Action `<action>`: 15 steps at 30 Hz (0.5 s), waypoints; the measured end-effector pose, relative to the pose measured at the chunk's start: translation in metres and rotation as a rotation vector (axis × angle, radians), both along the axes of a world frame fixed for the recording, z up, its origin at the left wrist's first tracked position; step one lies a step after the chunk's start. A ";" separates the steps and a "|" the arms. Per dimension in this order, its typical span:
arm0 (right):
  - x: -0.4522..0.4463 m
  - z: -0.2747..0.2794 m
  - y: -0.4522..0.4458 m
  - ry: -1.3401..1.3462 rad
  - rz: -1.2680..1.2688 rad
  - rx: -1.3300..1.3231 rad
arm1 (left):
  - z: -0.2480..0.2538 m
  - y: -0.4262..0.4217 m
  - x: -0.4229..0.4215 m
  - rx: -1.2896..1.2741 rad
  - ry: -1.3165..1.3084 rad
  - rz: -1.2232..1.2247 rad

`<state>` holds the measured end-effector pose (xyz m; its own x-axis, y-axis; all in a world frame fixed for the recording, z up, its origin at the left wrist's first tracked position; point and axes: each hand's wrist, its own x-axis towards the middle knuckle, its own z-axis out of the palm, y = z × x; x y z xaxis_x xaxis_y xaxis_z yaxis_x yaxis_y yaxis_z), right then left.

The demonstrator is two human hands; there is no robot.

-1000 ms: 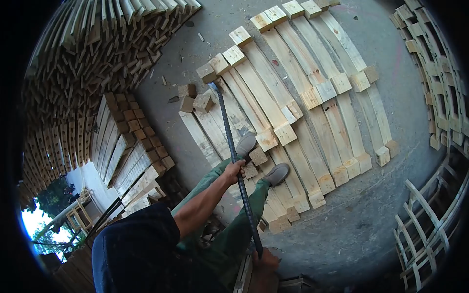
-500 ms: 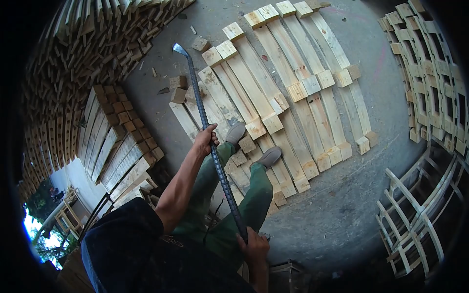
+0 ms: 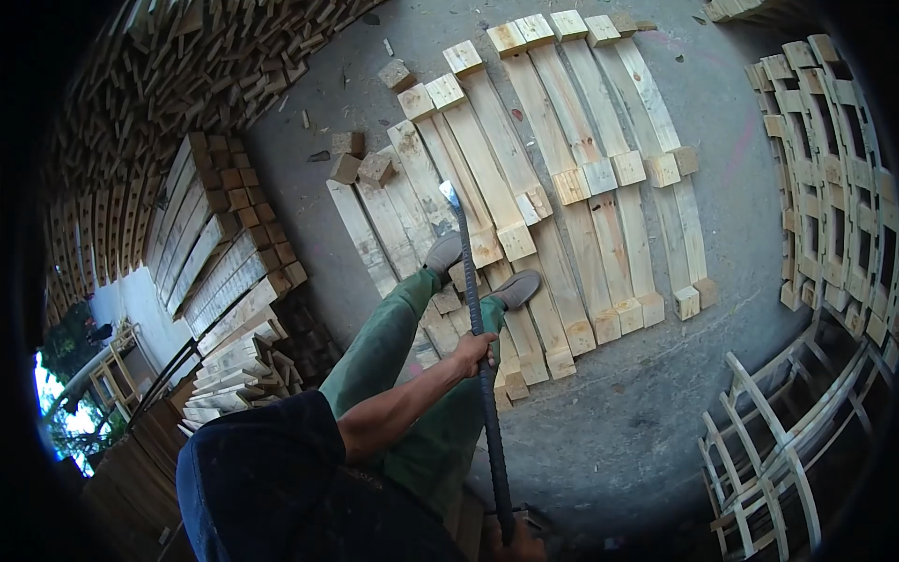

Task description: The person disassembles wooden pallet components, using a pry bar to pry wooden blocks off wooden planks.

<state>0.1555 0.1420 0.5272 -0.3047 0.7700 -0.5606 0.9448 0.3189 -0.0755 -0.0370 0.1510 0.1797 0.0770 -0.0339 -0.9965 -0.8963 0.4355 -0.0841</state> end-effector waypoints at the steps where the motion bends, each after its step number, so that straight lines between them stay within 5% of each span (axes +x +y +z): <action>1: 0.023 -0.010 -0.011 -0.067 0.124 -0.017 | -0.002 0.007 0.002 -0.018 0.007 0.007; 3: 0.037 -0.009 -0.016 -0.148 0.237 -0.051 | -0.003 0.010 -0.006 0.006 -0.003 0.002; 8: -0.012 -0.040 0.010 0.153 -0.066 -0.206 | -0.041 0.018 -0.045 -0.005 0.134 -0.045; 11: -0.035 -0.063 0.026 0.081 -0.062 -0.341 | -0.071 0.014 -0.071 -0.018 0.104 -0.080; 15: -0.055 -0.088 0.042 0.078 -0.101 -0.237 | -0.090 0.033 -0.092 -0.104 0.145 -0.082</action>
